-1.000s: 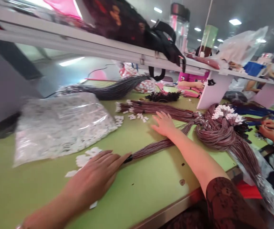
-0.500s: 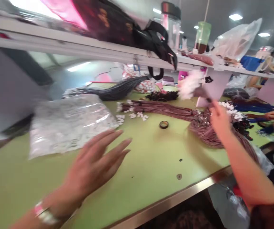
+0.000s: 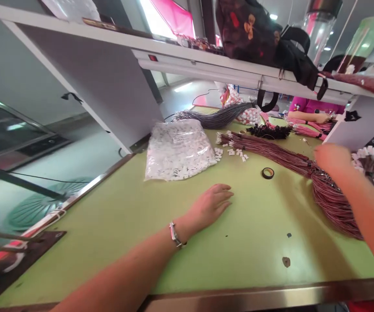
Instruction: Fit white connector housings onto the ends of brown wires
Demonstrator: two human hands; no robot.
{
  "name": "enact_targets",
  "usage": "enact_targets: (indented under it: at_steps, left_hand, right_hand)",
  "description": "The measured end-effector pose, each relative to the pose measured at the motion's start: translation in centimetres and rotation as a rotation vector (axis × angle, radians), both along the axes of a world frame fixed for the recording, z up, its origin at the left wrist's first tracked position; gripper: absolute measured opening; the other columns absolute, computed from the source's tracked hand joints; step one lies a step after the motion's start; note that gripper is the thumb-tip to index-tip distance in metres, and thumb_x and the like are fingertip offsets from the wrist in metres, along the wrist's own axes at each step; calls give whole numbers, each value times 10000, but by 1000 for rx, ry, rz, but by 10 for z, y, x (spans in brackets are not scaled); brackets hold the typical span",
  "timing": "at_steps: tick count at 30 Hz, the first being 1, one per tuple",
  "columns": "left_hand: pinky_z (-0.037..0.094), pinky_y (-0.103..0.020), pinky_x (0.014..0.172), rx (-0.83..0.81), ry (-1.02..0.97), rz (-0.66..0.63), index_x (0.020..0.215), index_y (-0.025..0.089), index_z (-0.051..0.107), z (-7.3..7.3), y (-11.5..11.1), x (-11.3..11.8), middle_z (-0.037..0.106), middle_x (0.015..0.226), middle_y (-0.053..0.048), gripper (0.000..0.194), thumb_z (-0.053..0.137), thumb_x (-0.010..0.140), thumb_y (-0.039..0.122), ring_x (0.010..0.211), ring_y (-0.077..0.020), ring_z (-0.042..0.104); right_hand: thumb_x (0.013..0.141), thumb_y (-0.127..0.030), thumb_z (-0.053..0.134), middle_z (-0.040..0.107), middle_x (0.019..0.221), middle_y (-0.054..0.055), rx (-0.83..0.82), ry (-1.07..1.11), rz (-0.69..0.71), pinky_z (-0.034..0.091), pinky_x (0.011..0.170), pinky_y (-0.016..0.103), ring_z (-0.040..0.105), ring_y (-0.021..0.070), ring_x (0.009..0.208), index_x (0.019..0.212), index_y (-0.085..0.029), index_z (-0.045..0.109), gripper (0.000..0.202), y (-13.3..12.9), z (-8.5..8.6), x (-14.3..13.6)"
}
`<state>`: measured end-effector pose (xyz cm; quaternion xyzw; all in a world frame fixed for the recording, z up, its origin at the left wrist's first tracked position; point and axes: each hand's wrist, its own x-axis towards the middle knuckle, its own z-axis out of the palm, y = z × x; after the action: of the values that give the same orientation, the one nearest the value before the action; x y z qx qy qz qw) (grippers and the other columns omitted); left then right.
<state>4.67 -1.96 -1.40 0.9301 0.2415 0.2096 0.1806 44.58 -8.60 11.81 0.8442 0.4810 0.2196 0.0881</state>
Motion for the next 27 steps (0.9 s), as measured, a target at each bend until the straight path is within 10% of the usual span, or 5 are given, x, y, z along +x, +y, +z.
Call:
enact_targets:
  at_steps: [5, 10, 15, 22, 27]
  left_hand:
    - [493, -377, 936, 14, -19, -96, 1000, 167, 672, 4, 0, -4, 612, 1123, -120, 249, 453, 894, 220, 1061, -222, 569]
    - [505, -366, 909, 19, -28, -89, 960, 158, 674, 7, 1, -10, 628, 1093, -111, 253, 433, 902, 210, 1028, -217, 577]
    - [512, -350, 887, 14, -23, -95, 913, 163, 674, 9, 3, -11, 641, 1079, -97, 248, 430, 904, 205, 1005, -208, 584]
    - [520, -334, 867, 13, -39, -89, 933, 162, 679, 12, 5, -12, 654, 1054, -99, 268, 414, 912, 197, 988, -200, 597]
    - [515, -340, 882, -11, -63, -96, 940, 165, 683, 10, 6, -13, 655, 1058, -100, 273, 413, 912, 195, 1004, -200, 594]
  right_hand:
    - [839, -293, 521, 676, 998, 53, -236, 216, 461, 414, 709, 276, 587, 186, 890, 942, -261, 705, 213, 123, -38, -105]
    - [854, -294, 537, 615, 1084, 116, -119, 186, 467, 402, 850, 320, 506, 237, 1044, 1076, -178, 646, 273, 186, -95, -124]
    - [897, -207, 430, 605, 1036, 171, -46, 106, 526, 373, 871, 359, 483, 266, 1039, 985, -92, 651, 264, 192, -115, -118]
    - [903, -264, 416, 629, 966, 125, -4, 228, 740, 403, 811, 330, 531, 235, 947, 952, -151, 665, 278, 180, -99, -108]
    - [903, -293, 378, 595, 1029, 128, 630, 442, 713, 426, 879, 372, 536, 231, 994, 940, -170, 601, 258, 165, -83, -85]
